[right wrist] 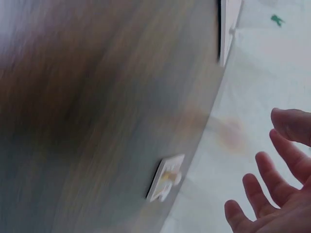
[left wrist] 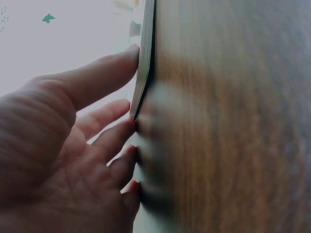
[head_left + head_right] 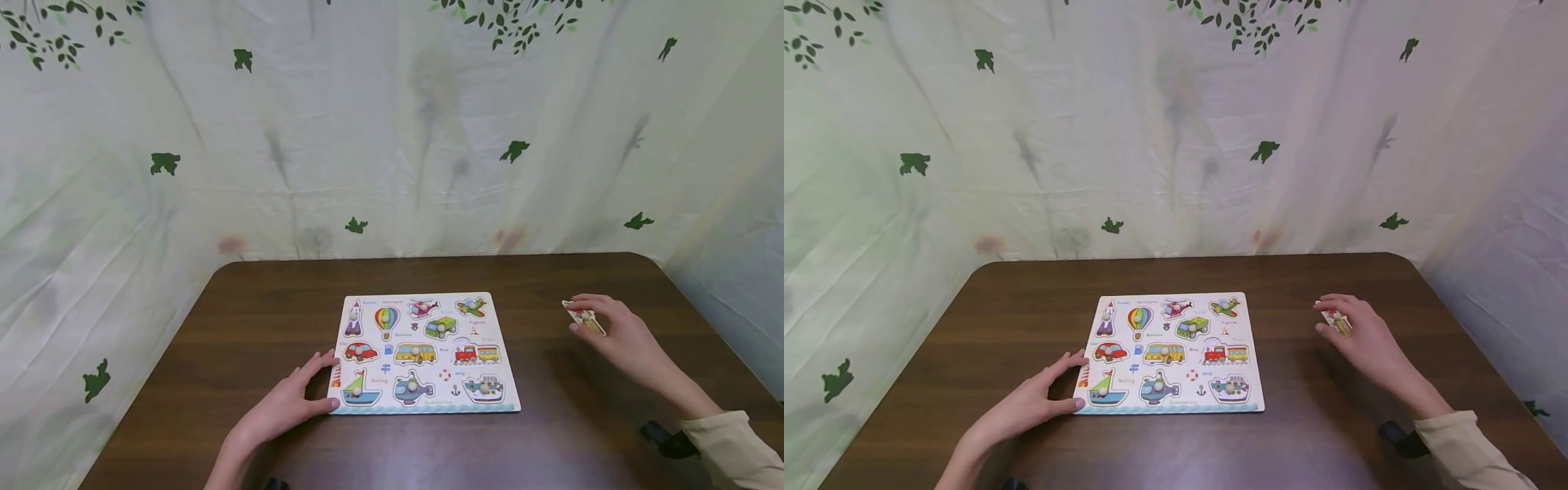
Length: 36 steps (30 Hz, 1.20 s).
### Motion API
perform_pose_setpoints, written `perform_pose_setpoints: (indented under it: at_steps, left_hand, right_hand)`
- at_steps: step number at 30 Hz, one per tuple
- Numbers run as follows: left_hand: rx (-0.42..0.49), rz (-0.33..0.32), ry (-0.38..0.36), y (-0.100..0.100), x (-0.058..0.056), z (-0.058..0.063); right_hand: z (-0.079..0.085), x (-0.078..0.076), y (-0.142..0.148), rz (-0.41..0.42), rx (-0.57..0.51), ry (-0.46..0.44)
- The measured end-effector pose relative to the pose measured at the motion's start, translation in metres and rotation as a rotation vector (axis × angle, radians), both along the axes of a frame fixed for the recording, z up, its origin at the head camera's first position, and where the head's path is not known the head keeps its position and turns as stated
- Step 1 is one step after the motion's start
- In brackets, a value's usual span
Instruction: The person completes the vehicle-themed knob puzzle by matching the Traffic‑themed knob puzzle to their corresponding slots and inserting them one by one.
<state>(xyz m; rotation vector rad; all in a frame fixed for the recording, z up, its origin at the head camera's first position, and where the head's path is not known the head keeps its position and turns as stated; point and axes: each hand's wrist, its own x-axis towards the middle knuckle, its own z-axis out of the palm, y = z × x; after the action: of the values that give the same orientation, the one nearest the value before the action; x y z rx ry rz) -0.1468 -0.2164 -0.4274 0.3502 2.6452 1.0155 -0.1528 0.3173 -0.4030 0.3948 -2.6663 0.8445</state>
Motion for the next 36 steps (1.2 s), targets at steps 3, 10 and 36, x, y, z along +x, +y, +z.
perform_pose_setpoints:
  at_steps: [3,10,36]
  left_hand:
    - [-0.003,0.001,0.003,0.000,0.000,0.000]
    - [-0.001,-0.008,0.020,-0.001,0.000,0.000]
    - [0.014,-0.008,0.004,-0.001,0.001,-0.002]
  right_hand:
    - [0.000,-0.003,0.009,-0.031,0.003,-0.013]
    - [0.000,-0.011,0.028,-0.043,0.014,-0.088]
    - [-0.018,-0.058,0.059,-0.067,0.102,-0.304]
